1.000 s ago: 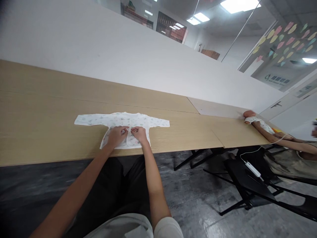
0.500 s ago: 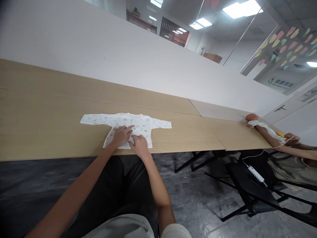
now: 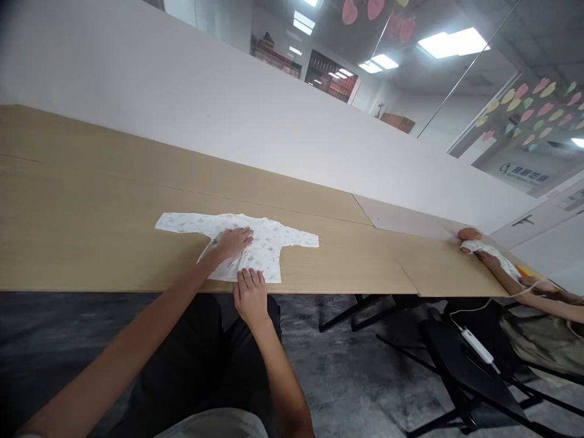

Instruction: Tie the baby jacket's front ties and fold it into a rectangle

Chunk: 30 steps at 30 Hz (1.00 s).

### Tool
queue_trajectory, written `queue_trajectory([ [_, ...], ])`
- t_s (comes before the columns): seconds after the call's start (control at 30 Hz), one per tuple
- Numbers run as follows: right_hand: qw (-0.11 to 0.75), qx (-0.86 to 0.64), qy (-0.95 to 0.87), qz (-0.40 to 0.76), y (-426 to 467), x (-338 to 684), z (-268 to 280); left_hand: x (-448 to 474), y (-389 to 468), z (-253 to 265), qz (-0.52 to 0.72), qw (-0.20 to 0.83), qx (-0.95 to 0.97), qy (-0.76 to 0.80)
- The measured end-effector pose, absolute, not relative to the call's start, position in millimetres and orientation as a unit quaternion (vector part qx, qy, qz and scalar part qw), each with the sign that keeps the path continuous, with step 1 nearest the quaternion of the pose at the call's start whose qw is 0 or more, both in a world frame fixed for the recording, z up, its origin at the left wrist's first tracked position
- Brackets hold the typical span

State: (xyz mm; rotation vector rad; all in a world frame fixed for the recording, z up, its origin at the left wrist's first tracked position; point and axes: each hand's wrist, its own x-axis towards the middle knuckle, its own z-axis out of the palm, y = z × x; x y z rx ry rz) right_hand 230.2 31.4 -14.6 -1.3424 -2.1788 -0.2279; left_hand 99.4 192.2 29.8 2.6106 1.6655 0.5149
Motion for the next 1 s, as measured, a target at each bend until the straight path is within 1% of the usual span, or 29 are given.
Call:
queue_trajectory([
  [0.17,0.313,-0.485,-0.81,-0.102,28,231,-26,100,196,25,0.16,-0.001,0.834,0.529],
  [0.3,0.319,-0.483,-0.813,-0.064,23,233,-23,98,196,23,0.162,0.014,0.832,0.53],
  [0.47,0.367,-0.492,-0.789,0.007,21,248,-2,78,193,21,0.181,0.03,0.812,0.554],
  [0.57,0.376,-0.537,-0.754,0.036,51,270,20,54,197,25,0.198,0.017,0.767,0.61],
  [0.67,0.339,-0.61,-0.714,0.061,109,297,45,29,206,31,0.218,0.023,0.726,0.652],
  [0.8,0.231,-0.693,-0.677,0.092,187,322,68,12,215,35,0.209,0.038,0.707,0.675],
  [0.9,0.167,-0.705,-0.682,0.104,219,326,71,9,219,38,0.182,0.039,0.697,0.693],
  [1.0,0.131,-0.707,-0.69,0.084,231,325,66,6,223,42,0.151,0.023,0.686,0.712],
])
